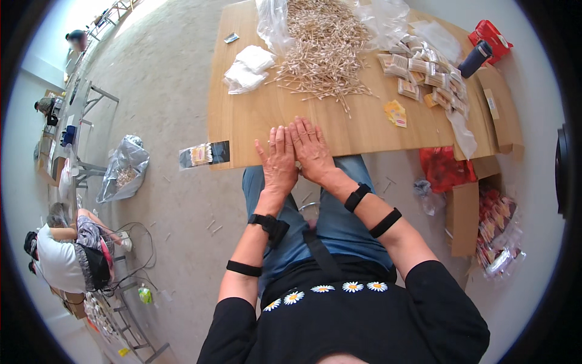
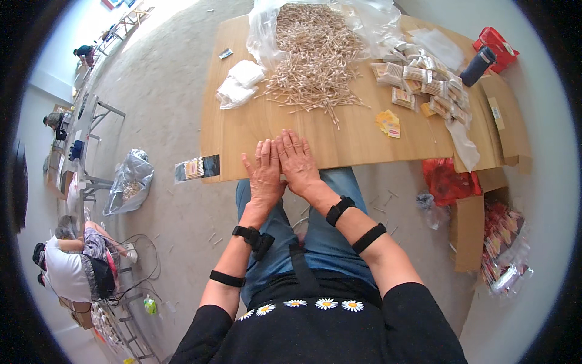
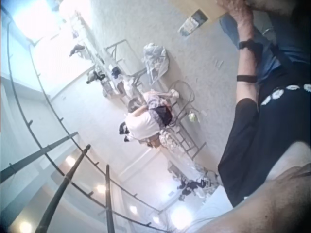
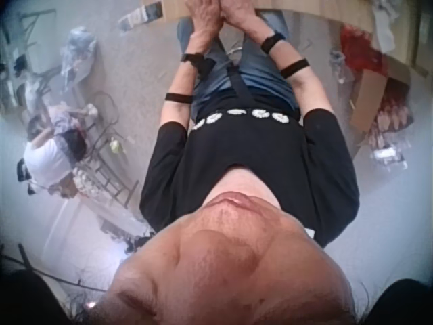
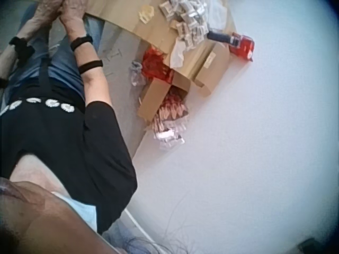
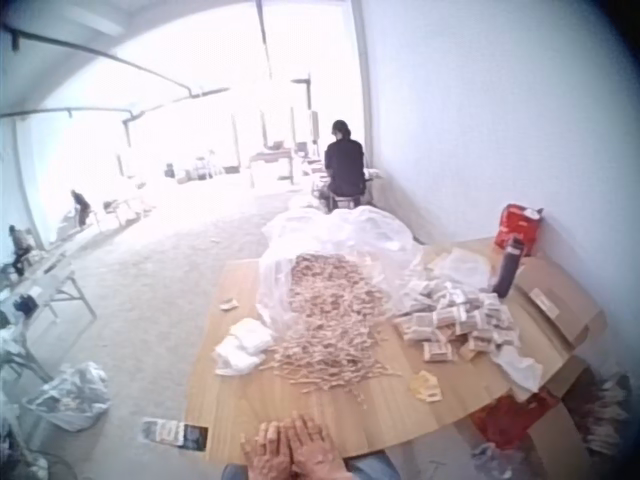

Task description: Manually grouping cotton swabs and packing them into small plastic bags at a workstation.

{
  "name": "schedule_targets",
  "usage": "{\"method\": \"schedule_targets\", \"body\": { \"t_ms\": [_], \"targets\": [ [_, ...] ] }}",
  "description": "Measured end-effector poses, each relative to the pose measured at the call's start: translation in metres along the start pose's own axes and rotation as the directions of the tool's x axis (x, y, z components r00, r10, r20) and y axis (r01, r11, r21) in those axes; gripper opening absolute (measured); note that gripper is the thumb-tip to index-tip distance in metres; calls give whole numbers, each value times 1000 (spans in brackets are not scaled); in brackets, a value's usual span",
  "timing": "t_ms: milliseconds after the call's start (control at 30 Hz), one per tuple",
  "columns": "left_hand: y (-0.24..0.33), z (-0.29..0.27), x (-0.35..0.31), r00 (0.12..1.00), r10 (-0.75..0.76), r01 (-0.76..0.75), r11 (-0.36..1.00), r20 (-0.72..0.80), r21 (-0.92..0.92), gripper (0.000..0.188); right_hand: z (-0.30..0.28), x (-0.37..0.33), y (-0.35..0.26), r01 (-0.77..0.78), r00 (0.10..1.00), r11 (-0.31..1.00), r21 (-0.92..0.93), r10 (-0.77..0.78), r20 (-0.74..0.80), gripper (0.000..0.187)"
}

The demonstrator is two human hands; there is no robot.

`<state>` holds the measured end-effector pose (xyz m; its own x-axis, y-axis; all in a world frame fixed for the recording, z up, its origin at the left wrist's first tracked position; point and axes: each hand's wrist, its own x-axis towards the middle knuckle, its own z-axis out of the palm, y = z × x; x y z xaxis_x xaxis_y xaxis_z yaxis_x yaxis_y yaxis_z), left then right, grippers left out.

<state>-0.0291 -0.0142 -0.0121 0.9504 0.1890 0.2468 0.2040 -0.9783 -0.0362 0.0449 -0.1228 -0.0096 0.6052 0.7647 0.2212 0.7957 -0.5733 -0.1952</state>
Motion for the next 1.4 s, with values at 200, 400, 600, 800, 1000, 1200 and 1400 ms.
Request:
{"method": "schedule_targets", "body": {
  "t_ms": [200,400,600,800,1000,1200,1400],
  "targets": [
    [-30,-16,-9,979,-97,134,968,178,-212,122,-11,1,-5,-48,988,998,-38,53,144,98],
    [-20,-15,-11,978,-122,156,966,169,-208,124,-7,5,-10,-68,990,997,45,62,128,113],
    [-24,-4,-15,995,-67,73,993,72,-88,120,2,16,-17,74,997,997,34,-74,13,97],
    [-36,-13,-5,983,-114,146,961,145,-236,113,-2,15,-17,75,997,997,35,-76,20,93],
    [-39,-16,2,971,-146,175,974,191,-146,119,0,17,-18,74,997,996,46,-74,3,93],
    [-40,-15,2,974,-126,152,980,190,-128,117,1,22,-21,84,996,996,19,-84,4,89],
    [-33,-13,0,978,-96,117,987,184,-108,115,6,23,-19,96,995,995,34,-96,-25,90]
  ]
}}
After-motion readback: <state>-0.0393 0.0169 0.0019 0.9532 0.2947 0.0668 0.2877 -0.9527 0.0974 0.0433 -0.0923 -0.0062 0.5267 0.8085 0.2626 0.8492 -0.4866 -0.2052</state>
